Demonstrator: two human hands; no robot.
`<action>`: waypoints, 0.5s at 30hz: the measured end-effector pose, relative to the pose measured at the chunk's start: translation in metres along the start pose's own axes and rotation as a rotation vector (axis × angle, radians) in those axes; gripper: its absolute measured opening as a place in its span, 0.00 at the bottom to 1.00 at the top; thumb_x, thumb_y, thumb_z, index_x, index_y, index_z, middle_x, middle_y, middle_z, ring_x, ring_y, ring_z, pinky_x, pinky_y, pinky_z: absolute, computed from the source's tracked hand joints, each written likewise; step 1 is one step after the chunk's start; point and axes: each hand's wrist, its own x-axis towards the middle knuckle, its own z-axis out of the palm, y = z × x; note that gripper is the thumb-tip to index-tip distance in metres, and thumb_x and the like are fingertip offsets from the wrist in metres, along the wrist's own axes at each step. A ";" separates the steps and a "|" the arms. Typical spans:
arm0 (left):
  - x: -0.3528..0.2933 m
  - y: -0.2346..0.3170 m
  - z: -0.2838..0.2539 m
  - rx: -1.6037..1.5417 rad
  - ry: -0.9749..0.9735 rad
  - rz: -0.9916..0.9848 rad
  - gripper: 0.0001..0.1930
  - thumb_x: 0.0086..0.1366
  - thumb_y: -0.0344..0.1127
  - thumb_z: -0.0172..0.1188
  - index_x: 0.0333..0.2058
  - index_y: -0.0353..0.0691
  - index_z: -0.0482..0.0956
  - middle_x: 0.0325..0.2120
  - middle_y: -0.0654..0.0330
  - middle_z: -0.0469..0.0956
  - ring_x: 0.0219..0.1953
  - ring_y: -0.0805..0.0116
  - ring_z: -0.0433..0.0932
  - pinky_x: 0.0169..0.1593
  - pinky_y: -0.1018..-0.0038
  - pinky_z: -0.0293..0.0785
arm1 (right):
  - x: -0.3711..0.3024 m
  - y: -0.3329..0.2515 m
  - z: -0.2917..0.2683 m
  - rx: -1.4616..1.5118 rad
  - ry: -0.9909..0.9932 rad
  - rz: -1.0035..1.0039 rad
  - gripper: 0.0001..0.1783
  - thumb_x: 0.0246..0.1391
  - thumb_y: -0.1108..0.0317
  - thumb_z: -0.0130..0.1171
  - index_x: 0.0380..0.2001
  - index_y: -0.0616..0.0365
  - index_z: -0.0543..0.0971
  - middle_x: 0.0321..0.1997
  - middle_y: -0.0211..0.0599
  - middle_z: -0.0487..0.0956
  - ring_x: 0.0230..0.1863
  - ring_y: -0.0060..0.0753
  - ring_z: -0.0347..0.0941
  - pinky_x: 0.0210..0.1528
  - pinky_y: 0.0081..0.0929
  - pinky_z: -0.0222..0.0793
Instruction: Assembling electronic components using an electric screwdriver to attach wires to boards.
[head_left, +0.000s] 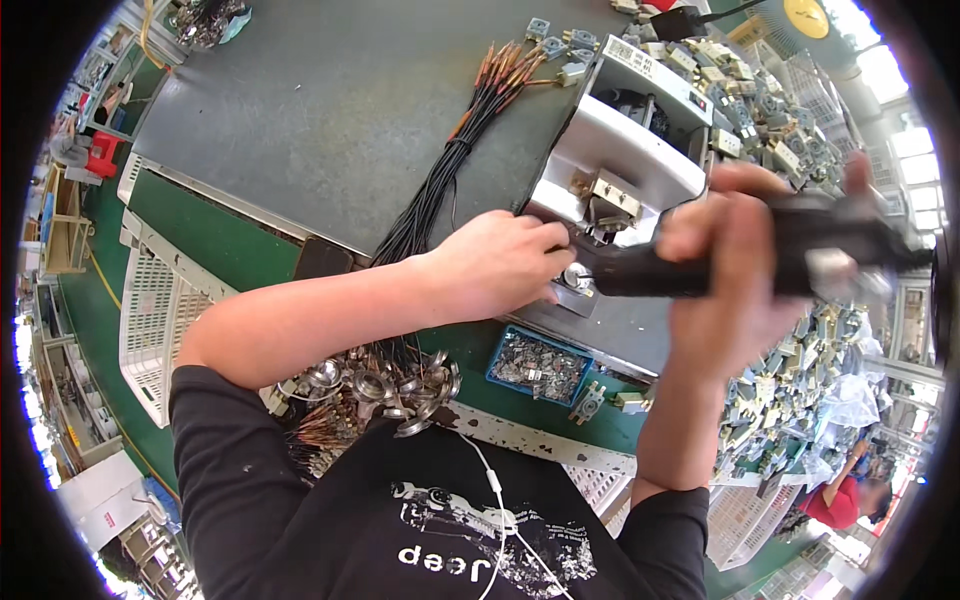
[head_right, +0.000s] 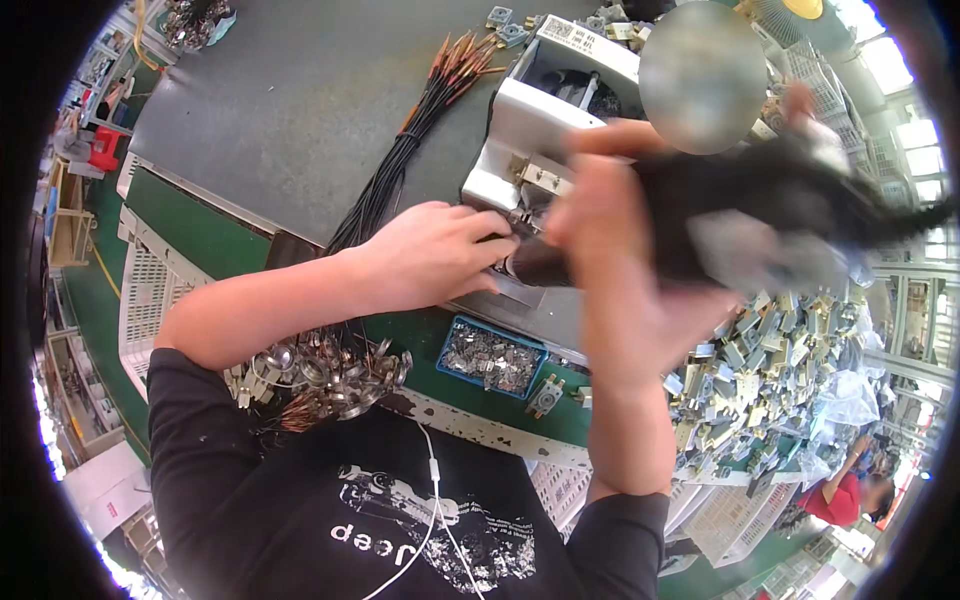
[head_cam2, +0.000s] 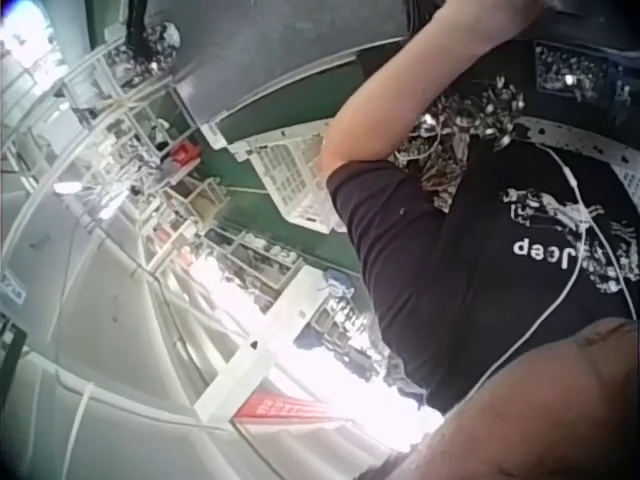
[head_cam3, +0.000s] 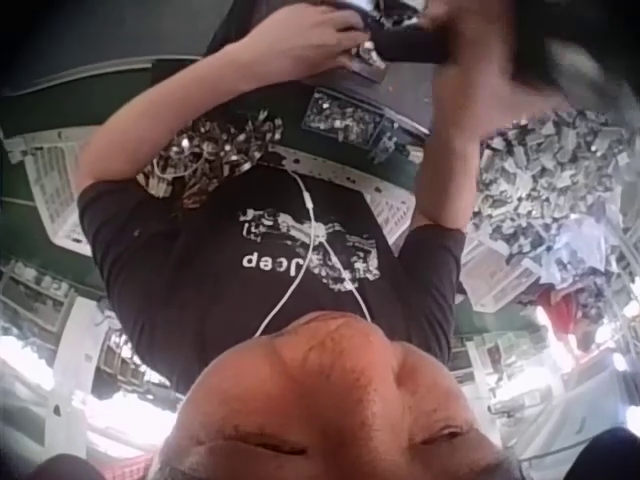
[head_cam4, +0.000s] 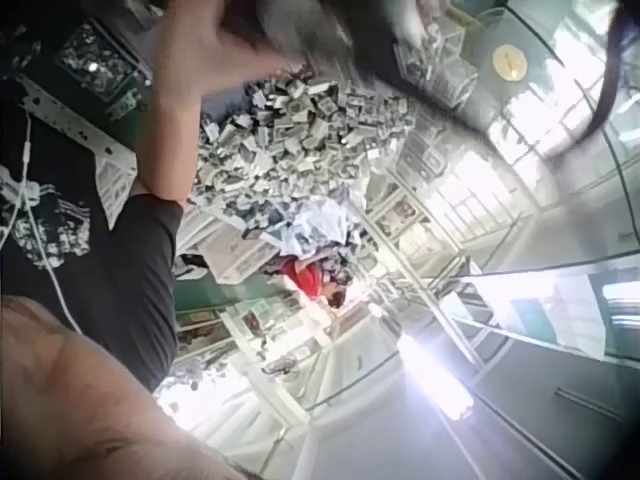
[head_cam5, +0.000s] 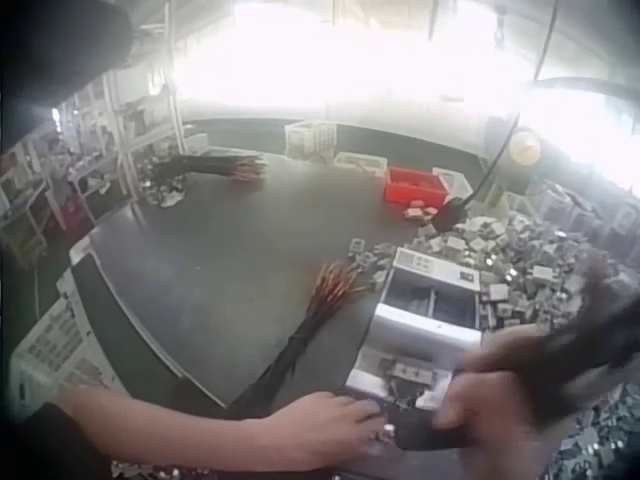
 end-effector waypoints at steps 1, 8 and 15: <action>0.004 0.000 0.003 -0.027 -0.021 0.025 0.15 0.61 0.43 0.64 0.44 0.43 0.79 0.37 0.59 0.77 0.42 0.60 0.80 0.43 0.63 0.78 | 0.006 -0.007 -0.011 0.057 -0.006 -0.058 0.43 0.64 0.78 0.55 0.74 0.53 0.44 0.43 0.56 0.79 0.24 0.28 0.75 0.27 0.26 0.74; -0.004 -0.001 -0.009 -0.183 -0.087 0.125 0.14 0.62 0.39 0.63 0.47 0.50 0.80 0.37 0.62 0.78 0.41 0.63 0.81 0.45 0.65 0.74 | 0.026 0.004 -0.063 -0.231 0.102 -0.041 0.43 0.63 0.76 0.59 0.74 0.57 0.47 0.45 0.52 0.81 0.28 0.26 0.75 0.32 0.27 0.76; -0.011 -0.004 -0.027 0.009 0.162 0.208 0.18 0.63 0.38 0.64 0.52 0.49 0.78 0.43 0.62 0.79 0.43 0.63 0.80 0.48 0.65 0.74 | 0.016 0.035 -0.100 -0.935 0.174 -0.467 0.42 0.61 0.68 0.66 0.69 0.68 0.53 0.66 0.55 0.67 0.63 0.41 0.68 0.67 0.36 0.63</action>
